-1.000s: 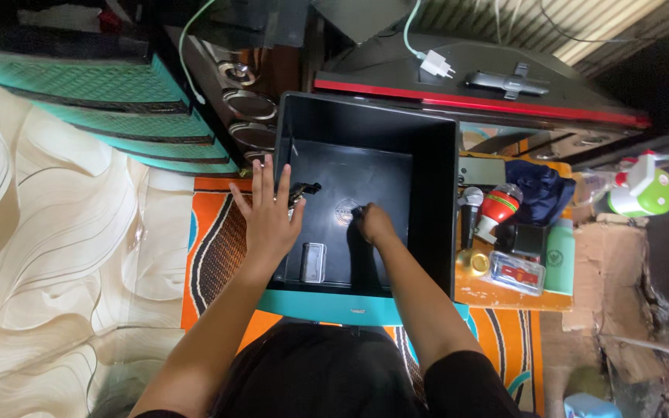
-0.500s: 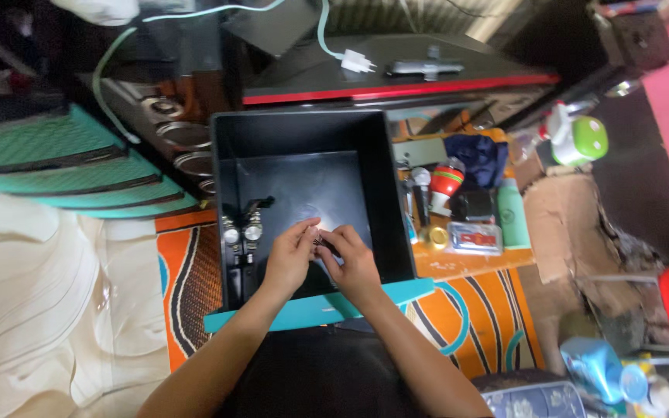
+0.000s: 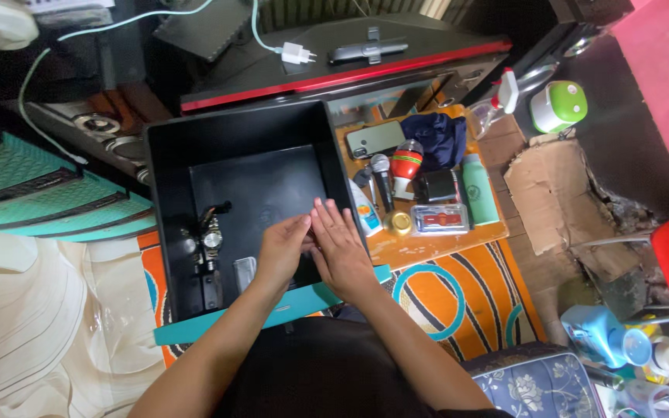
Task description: The person removes various items from a drawer, including a phone case, a phone, a water bottle, and other small objects, placing them on the surface beside the drawer. The person then sprays the inside of the drawer with a cleaning solution and wipes it with a cloth.
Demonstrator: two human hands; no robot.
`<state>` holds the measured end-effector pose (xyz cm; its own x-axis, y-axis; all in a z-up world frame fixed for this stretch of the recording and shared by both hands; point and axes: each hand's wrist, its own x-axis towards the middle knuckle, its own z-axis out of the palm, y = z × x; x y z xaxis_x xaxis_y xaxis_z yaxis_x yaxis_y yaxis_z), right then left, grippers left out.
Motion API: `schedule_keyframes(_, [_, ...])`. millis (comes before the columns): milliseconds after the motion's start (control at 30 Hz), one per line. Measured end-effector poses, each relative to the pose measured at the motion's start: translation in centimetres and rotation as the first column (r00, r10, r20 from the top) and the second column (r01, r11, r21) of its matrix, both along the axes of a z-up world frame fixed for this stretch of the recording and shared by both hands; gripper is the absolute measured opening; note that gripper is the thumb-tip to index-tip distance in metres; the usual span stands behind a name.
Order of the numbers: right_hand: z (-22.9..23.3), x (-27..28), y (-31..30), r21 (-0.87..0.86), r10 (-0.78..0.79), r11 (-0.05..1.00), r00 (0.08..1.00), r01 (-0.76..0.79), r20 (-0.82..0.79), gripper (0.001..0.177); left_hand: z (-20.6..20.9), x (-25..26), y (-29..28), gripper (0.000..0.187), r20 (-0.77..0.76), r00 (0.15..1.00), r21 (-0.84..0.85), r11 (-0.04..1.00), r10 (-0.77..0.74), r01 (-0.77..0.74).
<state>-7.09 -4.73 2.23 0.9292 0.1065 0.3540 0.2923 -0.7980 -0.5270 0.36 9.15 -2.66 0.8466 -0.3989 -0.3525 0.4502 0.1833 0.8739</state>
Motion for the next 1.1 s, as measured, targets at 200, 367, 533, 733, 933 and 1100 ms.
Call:
schedule_keyframes(200, [-0.2,-0.9,-5.0,0.328,0.012,0.944,0.999,-0.022,0.032,0.049,0.5,-1.6,-3.9,0.031,0.115,0.992,0.014,0.999,0.043,-0.045])
schedule_keyframes(367, [-1.6,-1.4,-8.4,0.566,-0.080,0.794,0.962,0.221,-0.262,0.025,2.2,-2.2,-6.9,0.022,0.365,0.930,0.125,0.988,0.039,-0.091])
schedule_keyframes(533, [-1.4,-0.9,-11.7,0.546,-0.015,0.776,0.876,0.314,-0.483,0.021,4.3,-2.5,-7.9,0.018,0.570,0.816,0.356,0.925,-0.102,-0.133])
schedule_keyframes(733, [0.6,0.0,-13.6,0.204,0.166,0.966,0.985,-0.156,-0.036,0.024,4.4,-4.2,-9.8,0.024,0.376,0.927,0.514,0.836,-0.017,-0.193])
schedule_keyframes(933, [0.0,0.9,-13.1,0.416,0.302,0.872,0.952,-0.257,-0.043,0.028,4.5,-4.8,-10.0,0.023,0.300,0.943,0.326,0.914,0.144,-0.244])
schedule_keyframes(1100, [-0.5,1.4,-12.4,0.535,0.257,0.845,0.892,-0.021,-0.372,0.018,6.3,-4.7,-7.8,0.027,0.797,0.603,0.349,0.842,-0.036,-0.411])
